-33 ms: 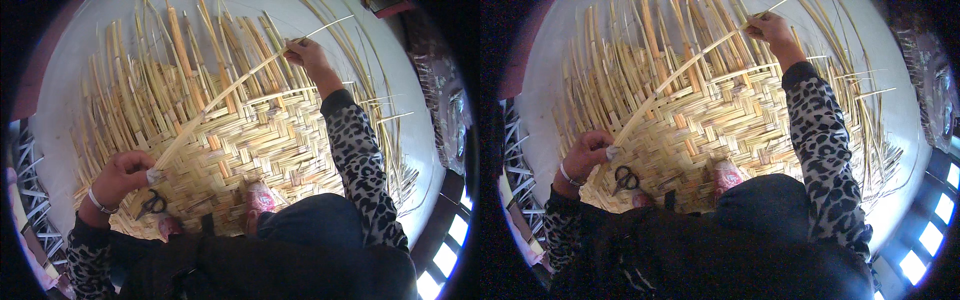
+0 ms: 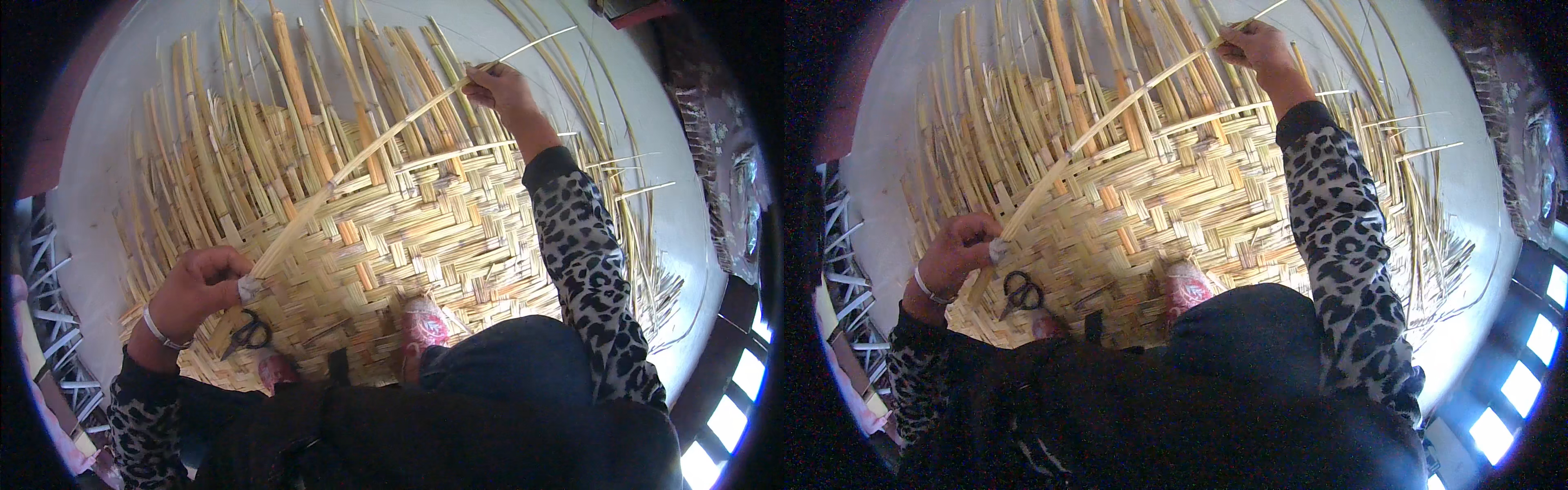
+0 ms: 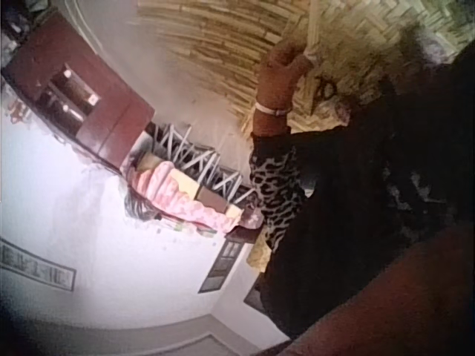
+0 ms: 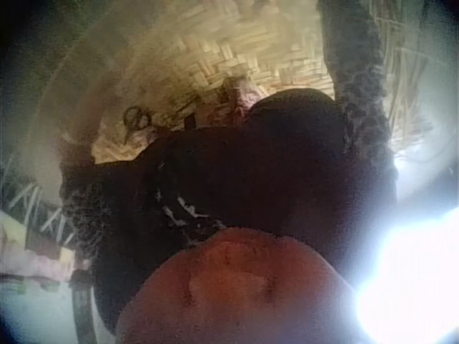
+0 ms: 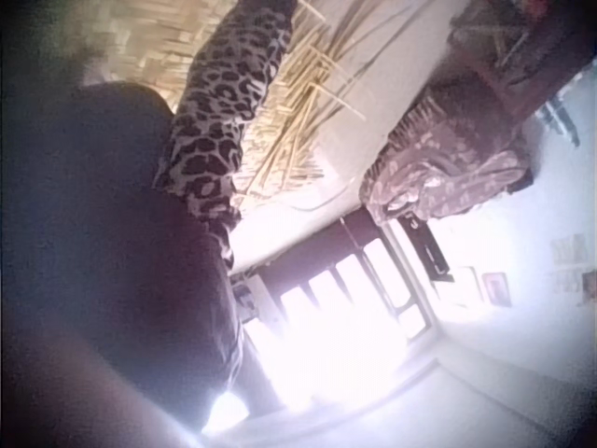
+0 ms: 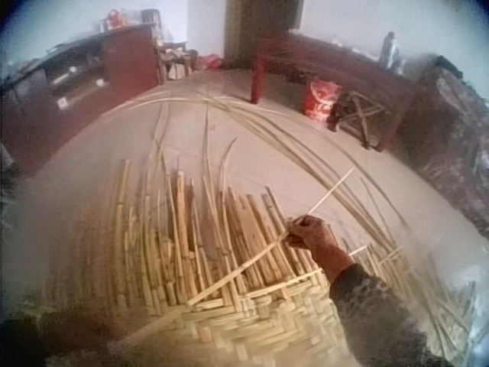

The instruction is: The person weaves a large circular mat or basket base using dried palm leaves. They interlace the leaves by hand, occasionally using scissors to trim excess material, and continue expanding the woven pattern outward.

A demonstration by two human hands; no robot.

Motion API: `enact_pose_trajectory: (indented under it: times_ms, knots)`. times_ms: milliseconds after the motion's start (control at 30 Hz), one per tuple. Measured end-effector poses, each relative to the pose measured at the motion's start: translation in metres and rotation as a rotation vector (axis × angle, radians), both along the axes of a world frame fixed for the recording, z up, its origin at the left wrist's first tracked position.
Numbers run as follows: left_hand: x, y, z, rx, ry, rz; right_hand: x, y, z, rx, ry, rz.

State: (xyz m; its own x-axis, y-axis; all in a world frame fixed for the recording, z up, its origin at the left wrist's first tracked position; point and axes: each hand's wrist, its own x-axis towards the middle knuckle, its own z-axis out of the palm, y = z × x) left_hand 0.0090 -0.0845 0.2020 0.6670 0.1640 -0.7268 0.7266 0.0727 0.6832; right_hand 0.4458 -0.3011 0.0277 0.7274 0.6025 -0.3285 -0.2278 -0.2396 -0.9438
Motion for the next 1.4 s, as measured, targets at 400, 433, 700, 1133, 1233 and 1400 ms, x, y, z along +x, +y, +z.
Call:
enact_pose_trajectory:
  times_ms: [400,433,700,1133,1233,1400]
  knots:
    - [-0.001,-0.001,0.003,-0.064,-0.017,0.030,0.011,-0.018,-0.006,-0.004,-0.022,-0.043]
    - [0.000,0.000,0.002,-0.078,-0.014,0.024,0.012,-0.019,-0.007,-0.011,-0.023,-0.043]
    - [0.002,-0.003,0.006,-0.069,0.024,0.000,0.032,-0.041,0.000,-0.119,-0.151,-0.094]
    - [0.018,0.013,-0.072,0.409,-0.071,-0.184,0.035,-0.068,0.029,0.577,0.297,-0.114]
    - [0.038,0.005,-0.076,0.416,-0.153,-0.220,-0.015,-0.059,0.047,0.596,0.340,-0.049]
    - [0.081,-0.018,-0.099,0.291,-0.259,-0.227,-0.122,-0.026,0.046,0.286,0.207,0.390]
